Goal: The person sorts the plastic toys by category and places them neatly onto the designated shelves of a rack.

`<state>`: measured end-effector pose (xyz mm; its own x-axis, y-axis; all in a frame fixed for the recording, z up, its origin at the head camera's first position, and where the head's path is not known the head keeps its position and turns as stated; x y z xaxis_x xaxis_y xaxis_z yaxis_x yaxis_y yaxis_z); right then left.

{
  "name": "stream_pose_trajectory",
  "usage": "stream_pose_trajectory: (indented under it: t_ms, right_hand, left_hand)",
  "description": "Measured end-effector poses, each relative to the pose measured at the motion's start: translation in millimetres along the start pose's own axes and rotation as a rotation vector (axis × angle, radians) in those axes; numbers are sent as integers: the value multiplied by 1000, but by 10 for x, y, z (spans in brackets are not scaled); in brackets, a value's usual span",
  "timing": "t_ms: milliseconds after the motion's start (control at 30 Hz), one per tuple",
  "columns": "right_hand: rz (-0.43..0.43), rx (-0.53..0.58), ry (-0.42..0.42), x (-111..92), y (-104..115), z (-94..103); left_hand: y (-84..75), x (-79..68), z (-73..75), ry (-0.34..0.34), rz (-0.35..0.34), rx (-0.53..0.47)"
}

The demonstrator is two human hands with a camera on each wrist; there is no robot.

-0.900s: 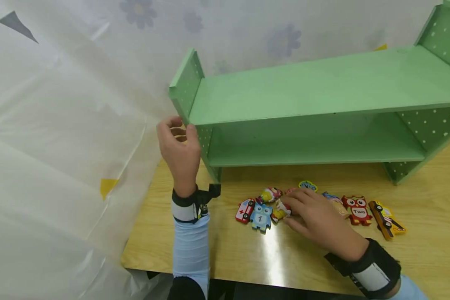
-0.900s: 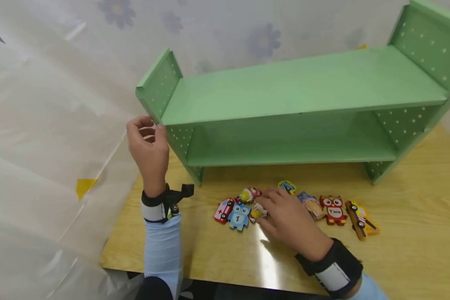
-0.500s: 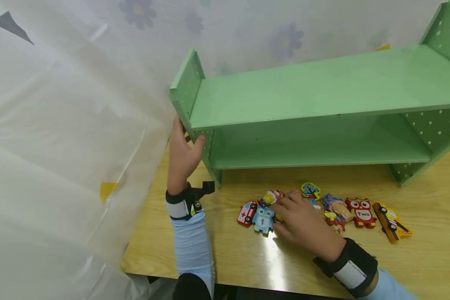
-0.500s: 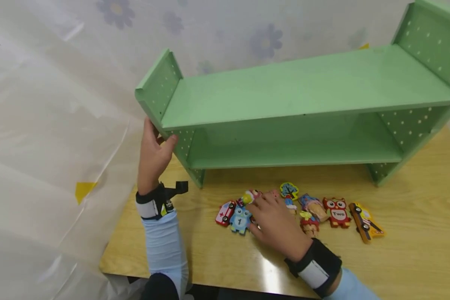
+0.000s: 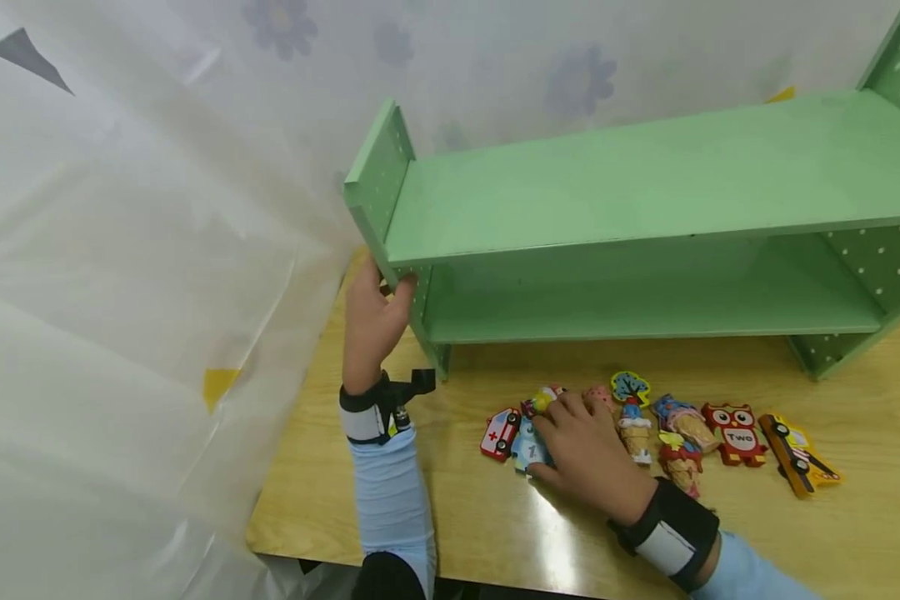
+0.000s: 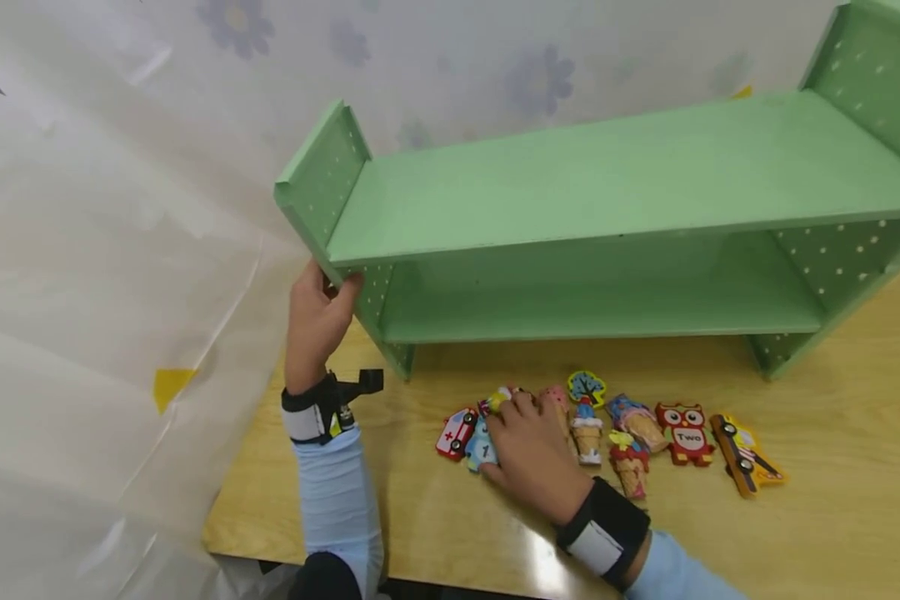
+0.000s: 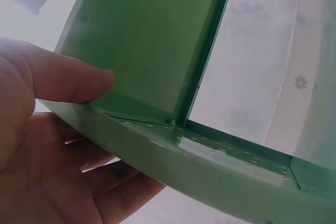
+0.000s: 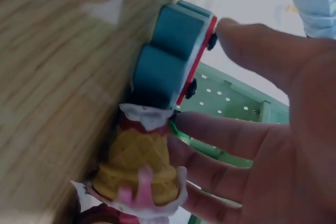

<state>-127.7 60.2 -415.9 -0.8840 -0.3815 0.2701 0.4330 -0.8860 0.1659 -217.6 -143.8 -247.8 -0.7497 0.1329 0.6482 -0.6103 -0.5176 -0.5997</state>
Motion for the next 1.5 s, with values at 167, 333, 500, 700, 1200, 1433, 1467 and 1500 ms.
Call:
stream_pose_trajectory:
  t_ms: [167, 333, 500, 700, 1200, 1433, 1467, 1500]
  right_hand:
    - [-40, -6, 67, 4, 33, -56]
    - [-62, 21, 121, 3, 35, -87]
    - [-74, 32, 136, -10, 16, -121]
    - [-85, 115, 115, -55, 11, -124]
    - [189, 341, -112, 25, 116, 175]
    - [202, 509, -280, 510, 76, 752]
    - [195, 529, -296, 600, 72, 819]
    - [187, 548, -306, 685, 72, 878]
  left_hand:
    - [13, -21, 21, -1, -10, 17]
    - [41, -31, 19, 13, -3, 19]
    - [38, -29, 12, 28, -10, 14]
    - [38, -28, -4, 39, -4, 9]
    - [125, -26, 23, 38, -2, 59]
    - [86, -27, 28, 44, -18, 57]
    - [88, -29, 24, 42, -15, 55]
    - [87, -30, 20, 40, -13, 52]
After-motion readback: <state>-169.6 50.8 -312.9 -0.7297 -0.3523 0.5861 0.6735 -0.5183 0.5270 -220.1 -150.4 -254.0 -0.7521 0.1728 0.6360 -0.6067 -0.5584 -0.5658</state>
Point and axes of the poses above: each hand's wrist, its own x-axis towards the middle knuckle, its own z-axis out of the back of the hand, y = z × x, the point moved 6 cm from there along x, towards the middle knuckle, and after that the axes turned 10 degrees about -z, right-handed, at the moved point
